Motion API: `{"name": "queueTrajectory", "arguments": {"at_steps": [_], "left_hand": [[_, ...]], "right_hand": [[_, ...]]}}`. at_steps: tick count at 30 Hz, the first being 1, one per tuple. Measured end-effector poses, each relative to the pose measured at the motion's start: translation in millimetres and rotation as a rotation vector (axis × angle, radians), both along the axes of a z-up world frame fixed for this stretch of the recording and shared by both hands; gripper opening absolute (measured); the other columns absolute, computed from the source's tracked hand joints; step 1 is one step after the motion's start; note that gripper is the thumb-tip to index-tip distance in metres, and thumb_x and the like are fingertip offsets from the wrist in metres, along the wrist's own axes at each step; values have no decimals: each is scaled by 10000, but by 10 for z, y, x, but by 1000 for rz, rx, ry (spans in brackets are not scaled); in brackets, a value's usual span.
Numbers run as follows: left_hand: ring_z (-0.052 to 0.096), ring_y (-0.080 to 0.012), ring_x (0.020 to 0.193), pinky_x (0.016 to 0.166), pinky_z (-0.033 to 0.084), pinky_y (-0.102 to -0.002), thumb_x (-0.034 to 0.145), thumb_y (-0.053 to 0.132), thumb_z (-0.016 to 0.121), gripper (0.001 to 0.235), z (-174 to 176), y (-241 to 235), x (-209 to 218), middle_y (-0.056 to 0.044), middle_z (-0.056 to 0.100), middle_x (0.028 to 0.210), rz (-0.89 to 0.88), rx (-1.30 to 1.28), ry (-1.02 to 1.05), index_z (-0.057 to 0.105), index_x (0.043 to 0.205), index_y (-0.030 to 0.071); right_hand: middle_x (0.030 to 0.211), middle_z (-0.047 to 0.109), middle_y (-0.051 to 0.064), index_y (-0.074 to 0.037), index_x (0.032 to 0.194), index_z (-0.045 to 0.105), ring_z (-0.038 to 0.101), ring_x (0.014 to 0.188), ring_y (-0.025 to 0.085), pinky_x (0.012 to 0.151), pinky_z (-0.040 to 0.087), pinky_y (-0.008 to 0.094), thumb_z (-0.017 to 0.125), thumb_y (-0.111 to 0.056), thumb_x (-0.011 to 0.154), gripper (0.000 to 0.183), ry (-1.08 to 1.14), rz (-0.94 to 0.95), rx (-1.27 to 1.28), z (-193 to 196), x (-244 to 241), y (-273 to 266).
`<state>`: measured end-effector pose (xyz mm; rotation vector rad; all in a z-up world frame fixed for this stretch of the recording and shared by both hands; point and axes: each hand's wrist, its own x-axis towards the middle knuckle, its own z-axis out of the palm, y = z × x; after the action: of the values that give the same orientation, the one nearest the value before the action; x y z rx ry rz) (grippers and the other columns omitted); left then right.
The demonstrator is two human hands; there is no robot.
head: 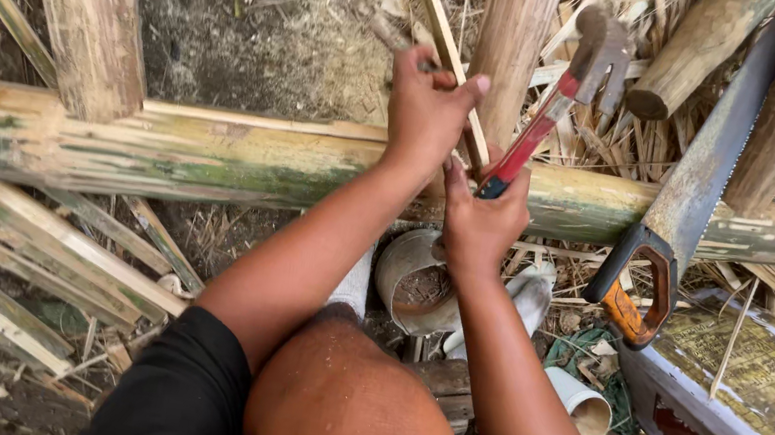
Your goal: The person assembles a bamboo structure by hammering nails into bamboo strips and sawing bamboo pieces to fit. They use a hammer and a hand saw to secure and cut the bamboo components.
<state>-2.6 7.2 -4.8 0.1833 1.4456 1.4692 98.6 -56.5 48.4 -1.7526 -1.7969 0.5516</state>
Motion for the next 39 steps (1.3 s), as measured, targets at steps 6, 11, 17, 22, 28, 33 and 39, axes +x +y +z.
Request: {"name": "queueTrajectory", "arguments": {"at_steps": [6,11,17,22,28,33,39], "left_hand": [[712,-204,739,636,612,-347,853,153,780,320,-51,183,-317,-128,731,927,-66,-28,-171,666,1079,-43],[726,-166,783,695,619,-331,828,143,819,319,-274,447,-610,-101,770,902,-251,137,-33,695,1082,-4],[740,-141,892,835,612,-326,770,178,872,445,-527,737,-497,-63,764,1018,-338,161,151,686,1143,22],[745,-173,925,855,601,-333,777,208,874,423,-672,787,-508,-101,787,1052,-418,102,156,723,1118,8],[745,-165,901,827,611,-321,785,223,875,428,-762,721,-415,-104,773,1043,-432,78,100,720,1122,11],[754,-170,850,791,621,-315,803,228,850,367,-693,710,-379,-115,806,977,-400,46,41,763,1088,14],[754,-172,807,774,604,-337,794,251,847,362,-567,688,-363,-97,803,946,-389,13,122,771,1071,31]], "right_hand": [[963,657,65,-17,1297,634,614,837,118,790,544,292,874,-240,898,517,64,154,46,-151,-125,64],[1079,697,24,-10,1356,594,601,824,80,771,531,259,716,-337,1027,480,151,172,-80,-153,2,273],[981,630,22,14,1346,605,567,836,76,765,477,251,661,-335,1088,437,256,133,-106,-139,323,782],[1018,652,40,22,1298,612,610,882,105,803,528,279,650,-306,1138,367,358,163,-84,-40,303,1130],[812,582,32,-19,1117,505,544,558,102,496,445,257,650,-314,1091,329,364,119,-221,236,179,1140],[756,553,15,-12,1126,548,523,535,90,480,408,250,622,-348,1111,344,217,159,-289,473,90,1141],[767,549,7,-6,1167,555,520,542,92,485,413,261,613,-346,1127,347,171,227,-262,518,-16,1234]]}}
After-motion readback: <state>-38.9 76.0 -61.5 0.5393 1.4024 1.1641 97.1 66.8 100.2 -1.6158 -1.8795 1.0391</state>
